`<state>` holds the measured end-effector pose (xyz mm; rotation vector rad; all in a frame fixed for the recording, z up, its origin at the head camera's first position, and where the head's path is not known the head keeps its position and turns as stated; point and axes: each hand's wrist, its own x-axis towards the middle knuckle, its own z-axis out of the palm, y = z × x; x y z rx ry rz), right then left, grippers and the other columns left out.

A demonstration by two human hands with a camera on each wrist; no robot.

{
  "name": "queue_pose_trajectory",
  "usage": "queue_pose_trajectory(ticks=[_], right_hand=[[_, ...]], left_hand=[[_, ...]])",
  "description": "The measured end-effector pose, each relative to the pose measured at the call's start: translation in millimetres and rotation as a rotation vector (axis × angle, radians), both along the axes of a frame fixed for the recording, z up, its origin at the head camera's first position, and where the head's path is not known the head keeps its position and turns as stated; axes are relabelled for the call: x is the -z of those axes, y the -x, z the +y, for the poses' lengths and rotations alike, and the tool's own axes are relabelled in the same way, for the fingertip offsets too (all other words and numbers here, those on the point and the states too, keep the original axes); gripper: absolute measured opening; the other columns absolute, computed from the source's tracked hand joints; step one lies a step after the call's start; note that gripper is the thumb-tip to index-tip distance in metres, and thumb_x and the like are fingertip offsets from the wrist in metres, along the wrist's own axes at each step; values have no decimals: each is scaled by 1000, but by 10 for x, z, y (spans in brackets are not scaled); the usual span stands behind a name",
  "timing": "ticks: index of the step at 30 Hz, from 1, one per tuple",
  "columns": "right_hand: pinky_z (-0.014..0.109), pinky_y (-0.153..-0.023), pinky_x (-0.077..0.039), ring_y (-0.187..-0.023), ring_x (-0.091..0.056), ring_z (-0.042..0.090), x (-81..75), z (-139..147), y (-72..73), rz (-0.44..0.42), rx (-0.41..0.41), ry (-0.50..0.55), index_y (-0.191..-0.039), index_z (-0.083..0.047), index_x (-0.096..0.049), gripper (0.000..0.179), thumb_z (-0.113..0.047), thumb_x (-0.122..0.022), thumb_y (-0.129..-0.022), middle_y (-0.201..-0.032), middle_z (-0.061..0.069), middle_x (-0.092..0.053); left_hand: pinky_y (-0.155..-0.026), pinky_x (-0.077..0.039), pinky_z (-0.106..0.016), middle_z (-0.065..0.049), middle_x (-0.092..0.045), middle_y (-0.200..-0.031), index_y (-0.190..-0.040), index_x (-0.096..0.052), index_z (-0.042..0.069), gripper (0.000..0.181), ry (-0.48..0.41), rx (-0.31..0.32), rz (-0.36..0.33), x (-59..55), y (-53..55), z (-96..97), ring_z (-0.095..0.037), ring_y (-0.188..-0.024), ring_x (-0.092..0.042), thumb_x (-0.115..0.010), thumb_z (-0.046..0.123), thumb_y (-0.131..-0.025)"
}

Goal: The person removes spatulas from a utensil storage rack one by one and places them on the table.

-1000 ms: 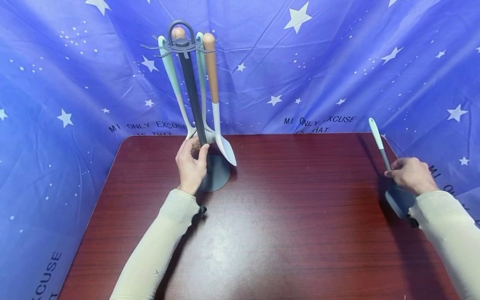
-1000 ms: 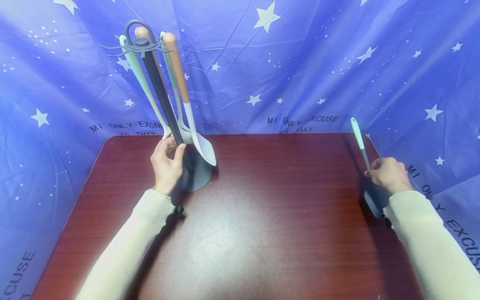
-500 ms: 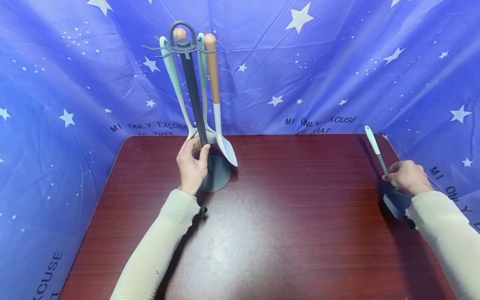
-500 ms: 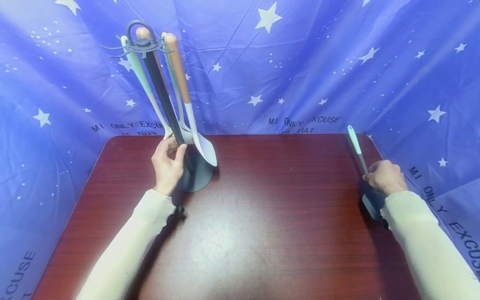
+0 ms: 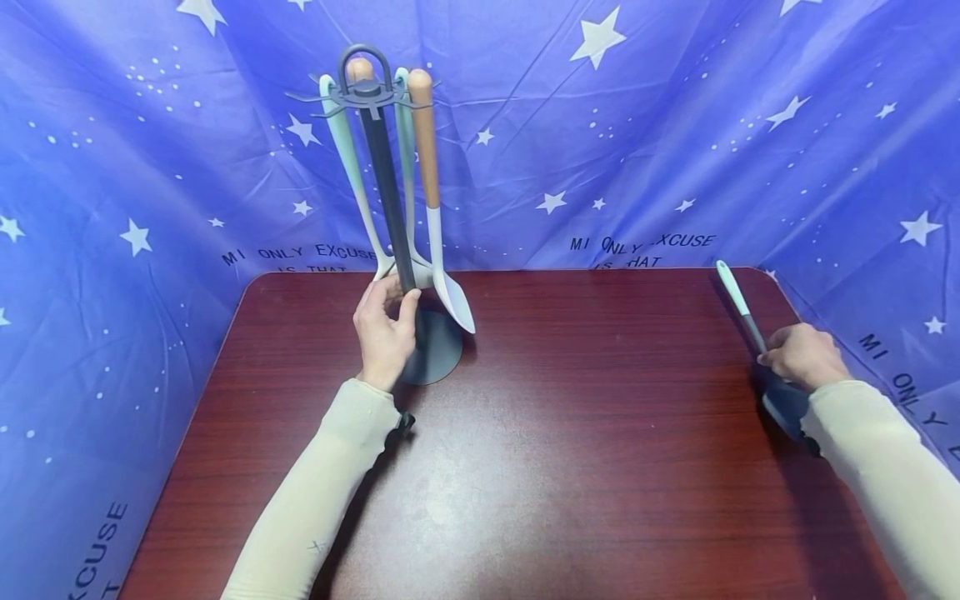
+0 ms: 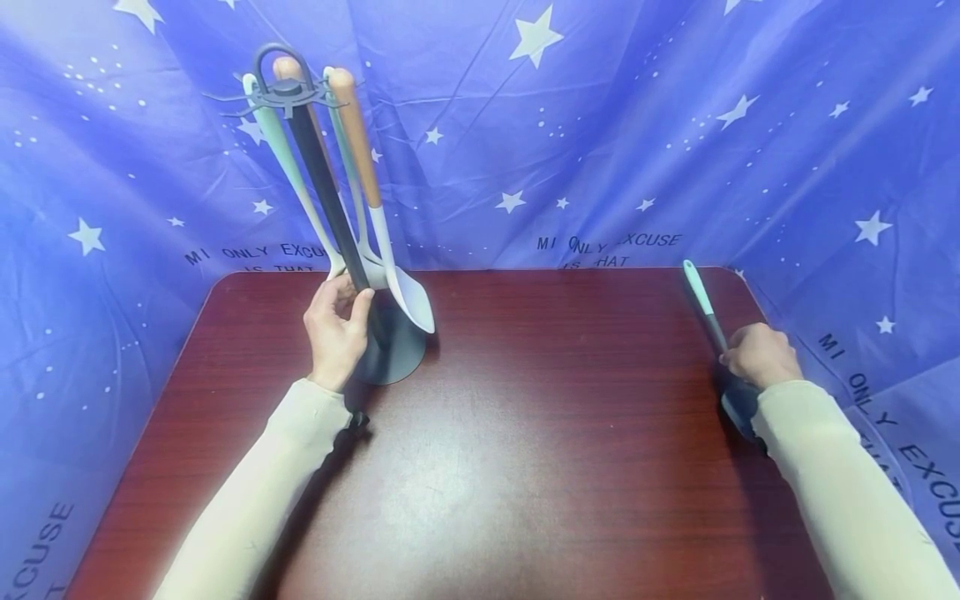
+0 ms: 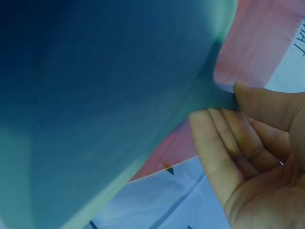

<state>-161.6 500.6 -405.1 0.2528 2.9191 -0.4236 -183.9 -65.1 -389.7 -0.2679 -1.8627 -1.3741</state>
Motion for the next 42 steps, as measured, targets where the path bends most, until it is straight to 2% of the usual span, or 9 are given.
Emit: queue_pose_trajectory(ticks=[3, 10, 18, 25, 35, 42], right_hand=[[55, -61, -44, -82, -53, 51, 40, -4, 20, 4, -11, -5, -96, 5, -67, 30, -18, -71, -77, -93, 29, -62], [54, -58, -45, -78, -54, 50, 54, -46, 55, -9, -24, -8, -90, 3, -69, 24, -16, -70, -76, -88, 28, -63], [57, -61, -44, -81, -52, 52, 86, -60, 51, -26, -17, -17, -92, 4, -68, 25, -17, -69, -77, -91, 30, -61], [51, -56, -45, -75, -52, 48, 124, -26, 49, -43, 1, -19, -90, 4, -67, 24, -16, -70, -77, -84, 28, -60], [54, -57, -45, -75, -53, 52, 124, -45, 85, -47, -7, -47, -81, 3, -66, 18, -15, -68, -76, -82, 30, -60], [55, -55, -45, -72, -53, 53, 122, -53, 65, -50, 19, -59, -77, 1, -63, 16, -13, -67, -73, -83, 37, -56]], left_hand=[[-69, -54, -48, -25, -63, -82, -92, -63, -13, 15, 0, 0, -10, -29, -22, 2, -36, -75, -62, -68, -14, -78], [-69, -54, -44, -24, -64, -83, -93, -63, -13, 15, 5, -3, -10, -12, -9, -5, -34, -75, -63, -68, -13, -78], [-70, -55, -45, -24, -64, -84, -93, -64, -12, 16, 8, -1, -8, 0, 1, -8, -35, -76, -63, -69, -13, -78], [-69, -55, -50, -25, -64, -84, -93, -64, -12, 15, 7, 17, 2, -2, 3, -13, -36, -75, -62, -69, -12, -79], [-70, -55, -48, -24, -64, -84, -94, -64, -12, 15, 10, 8, 0, 0, 3, -19, -35, -76, -63, -69, -12, -79], [-70, -55, -50, -25, -64, -84, -93, -64, -13, 16, 5, 14, 8, 2, 3, -12, -36, -76, -63, -69, -13, -78]])
